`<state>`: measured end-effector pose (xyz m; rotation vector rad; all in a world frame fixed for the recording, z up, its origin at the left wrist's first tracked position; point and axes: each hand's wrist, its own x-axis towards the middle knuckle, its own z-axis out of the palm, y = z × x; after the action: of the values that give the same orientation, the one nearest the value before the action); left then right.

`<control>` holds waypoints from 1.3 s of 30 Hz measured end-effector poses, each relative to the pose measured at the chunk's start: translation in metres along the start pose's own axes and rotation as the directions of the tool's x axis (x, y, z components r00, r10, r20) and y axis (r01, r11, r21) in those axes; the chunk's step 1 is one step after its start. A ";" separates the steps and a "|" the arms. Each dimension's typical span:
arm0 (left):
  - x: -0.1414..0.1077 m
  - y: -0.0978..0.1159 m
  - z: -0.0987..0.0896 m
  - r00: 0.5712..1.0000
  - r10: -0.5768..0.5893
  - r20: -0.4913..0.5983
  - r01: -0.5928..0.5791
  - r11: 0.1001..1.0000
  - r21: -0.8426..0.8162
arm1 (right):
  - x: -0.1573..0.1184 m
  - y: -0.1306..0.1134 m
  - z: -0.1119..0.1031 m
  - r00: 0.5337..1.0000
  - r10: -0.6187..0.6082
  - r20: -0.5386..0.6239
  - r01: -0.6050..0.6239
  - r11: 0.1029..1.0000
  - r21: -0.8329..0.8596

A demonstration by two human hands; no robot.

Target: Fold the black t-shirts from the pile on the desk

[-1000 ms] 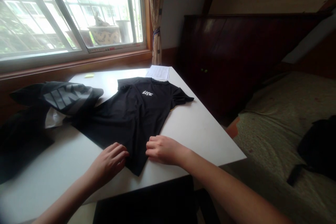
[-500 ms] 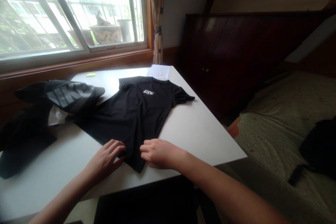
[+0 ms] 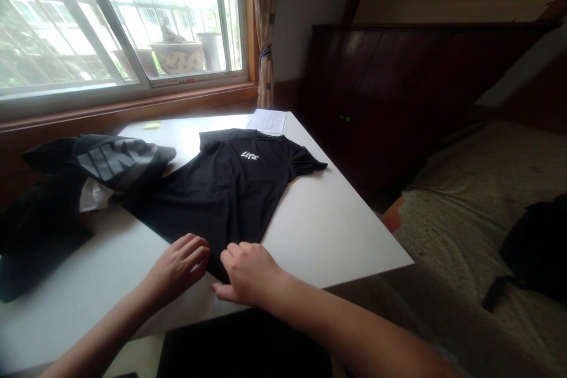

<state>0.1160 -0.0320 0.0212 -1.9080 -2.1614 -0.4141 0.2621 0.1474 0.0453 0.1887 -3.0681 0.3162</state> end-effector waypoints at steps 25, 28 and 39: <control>-0.063 -0.187 -0.024 0.953 -0.302 0.020 0.299 0.948 0.107 | -0.047 -0.011 0.009 0.940 0.035 -0.340 -0.019 0.999 0.049; -0.070 -0.203 -0.024 0.949 -0.308 0.067 0.304 0.951 0.056 | -0.049 -0.010 0.010 0.950 0.044 -0.310 -0.027 0.998 0.060; -0.090 -0.230 -0.029 0.936 -0.336 0.109 0.328 0.941 0.082 | -0.060 0.006 0.023 0.982 -0.147 -0.117 0.164 0.976 0.145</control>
<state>-0.1008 -0.1517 0.0028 -1.5716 -2.5546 -0.2885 0.3201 0.1554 0.0176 0.4031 -2.9021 0.5358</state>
